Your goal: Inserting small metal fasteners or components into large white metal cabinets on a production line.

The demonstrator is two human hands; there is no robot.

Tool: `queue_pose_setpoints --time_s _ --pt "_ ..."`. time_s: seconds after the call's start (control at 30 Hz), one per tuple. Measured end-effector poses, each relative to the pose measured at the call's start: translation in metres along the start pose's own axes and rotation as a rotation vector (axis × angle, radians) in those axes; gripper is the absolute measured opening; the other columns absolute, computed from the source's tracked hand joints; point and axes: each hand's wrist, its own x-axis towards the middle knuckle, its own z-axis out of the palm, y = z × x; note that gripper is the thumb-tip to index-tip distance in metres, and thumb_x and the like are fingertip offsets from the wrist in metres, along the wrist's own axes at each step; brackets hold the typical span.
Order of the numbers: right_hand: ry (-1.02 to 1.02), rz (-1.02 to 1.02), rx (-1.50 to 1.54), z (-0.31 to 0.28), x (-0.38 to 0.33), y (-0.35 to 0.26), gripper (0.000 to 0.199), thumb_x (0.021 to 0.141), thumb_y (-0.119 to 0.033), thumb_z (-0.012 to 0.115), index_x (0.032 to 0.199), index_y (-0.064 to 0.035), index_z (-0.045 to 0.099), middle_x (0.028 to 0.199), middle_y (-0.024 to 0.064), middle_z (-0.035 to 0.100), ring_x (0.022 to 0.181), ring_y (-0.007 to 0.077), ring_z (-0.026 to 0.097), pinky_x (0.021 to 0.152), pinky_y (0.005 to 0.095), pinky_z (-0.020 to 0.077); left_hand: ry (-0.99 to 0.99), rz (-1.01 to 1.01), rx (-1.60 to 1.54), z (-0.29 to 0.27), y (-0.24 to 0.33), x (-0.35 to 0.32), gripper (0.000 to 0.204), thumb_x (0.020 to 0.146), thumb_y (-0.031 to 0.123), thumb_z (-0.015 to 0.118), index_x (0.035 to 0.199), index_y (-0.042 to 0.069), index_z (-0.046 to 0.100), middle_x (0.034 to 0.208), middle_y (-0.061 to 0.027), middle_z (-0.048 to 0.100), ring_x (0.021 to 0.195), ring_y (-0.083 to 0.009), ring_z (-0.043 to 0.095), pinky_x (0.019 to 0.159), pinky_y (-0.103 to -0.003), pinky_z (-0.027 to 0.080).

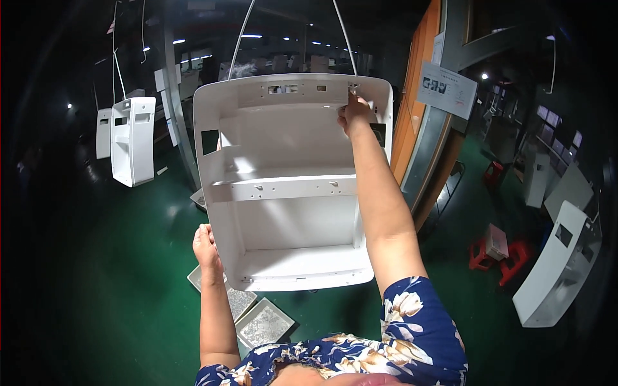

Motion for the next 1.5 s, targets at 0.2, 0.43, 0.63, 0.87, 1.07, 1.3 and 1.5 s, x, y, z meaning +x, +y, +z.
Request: queue_pose_setpoints --time_s 0.2,0.43,0.63,0.87,1.07,1.3,1.5 --pt "0.016 -0.046 0.157 0.009 -0.023 0.029 0.028 0.086 -0.032 0.04 0.071 -0.0085 0.042 0.051 0.0001 0.036 0.04 0.0108 0.036 0.032 0.0234 0.0249 0.045 -0.064 -0.11 -0.002 0.0 0.002 0.024 0.091 0.024 0.04 0.078 0.006 0.049 0.054 0.0057 0.036 0.037 -0.0018 0.028 0.032 -0.016 0.024" --pt "-0.353 0.437 0.561 0.034 -0.071 0.04 0.028 0.088 -0.027 0.038 0.075 -0.0041 0.049 0.062 0.0043 0.043 0.044 0.0089 0.034 0.033 0.0184 0.0195 0.059 -0.067 -0.076 -0.002 -0.005 0.002 0.023 0.09 0.026 0.042 0.08 0.007 0.05 0.055 0.0055 0.036 0.041 -0.0019 0.029 0.034 -0.015 0.021" --pt "-0.709 0.569 0.025 0.119 -0.081 0.068 0.013 0.078 -0.008 0.043 0.085 0.0 0.05 0.061 0.0006 0.039 0.046 0.0063 0.028 0.034 0.0191 0.0192 0.086 -0.077 -0.281 -0.001 -0.002 -0.008 0.039 0.09 0.039 0.036 0.063 0.012 0.033 0.054 0.0025 0.033 0.04 -0.0047 0.025 0.033 -0.018 0.019" --pt "-1.075 -0.565 -1.722 0.184 -0.125 0.104 0.03 0.074 -0.027 0.051 0.09 -0.0051 0.063 0.095 0.0158 0.06 0.086 0.0276 0.059 0.076 0.0324 0.0452 -0.068 0.096 0.049 0.001 0.007 -0.029 0.043 0.08 0.034 0.06 0.056 0.013 0.032 0.051 0.0069 0.033 0.043 -0.0017 0.025 0.038 -0.019 0.02" --pt "-1.052 -0.529 -1.486 0.169 -0.101 0.129 0.023 0.071 -0.019 0.051 0.082 -0.0048 0.064 0.089 0.0168 0.061 0.083 0.0282 0.059 0.072 0.032 0.0457 -0.1 0.181 0.628 0.025 0.022 -0.041 0.044 0.069 0.007 0.066 0.054 0.011 0.025 0.051 0.0076 0.025 0.049 -0.0024 0.023 0.041 -0.019 0.021" --pt "-0.927 0.356 -0.133 0.093 -0.127 0.05 0.018 0.084 -0.02 0.047 0.07 -0.0083 0.048 0.053 -0.0051 0.031 0.042 0.0022 0.025 0.033 0.0154 0.0179 -0.022 0.251 0.625 0.007 0.006 -0.046 0.033 0.065 -0.002 0.054 0.055 0.01 0.024 0.053 0.0062 0.025 0.051 -0.0027 0.023 0.043 -0.019 0.023" --pt "-0.655 0.417 0.182 -0.017 -0.052 -0.008 0.022 0.08 -0.021 0.044 0.089 -0.0016 0.051 0.065 0.0024 0.042 0.044 0.0048 0.031 0.033 0.0157 0.0205 -0.11 0.234 0.609 0.019 0.008 -0.031 0.031 0.063 -0.002 0.052 0.056 0.01 0.024 0.054 0.0062 0.026 0.051 -0.0029 0.024 0.043 -0.02 0.023"
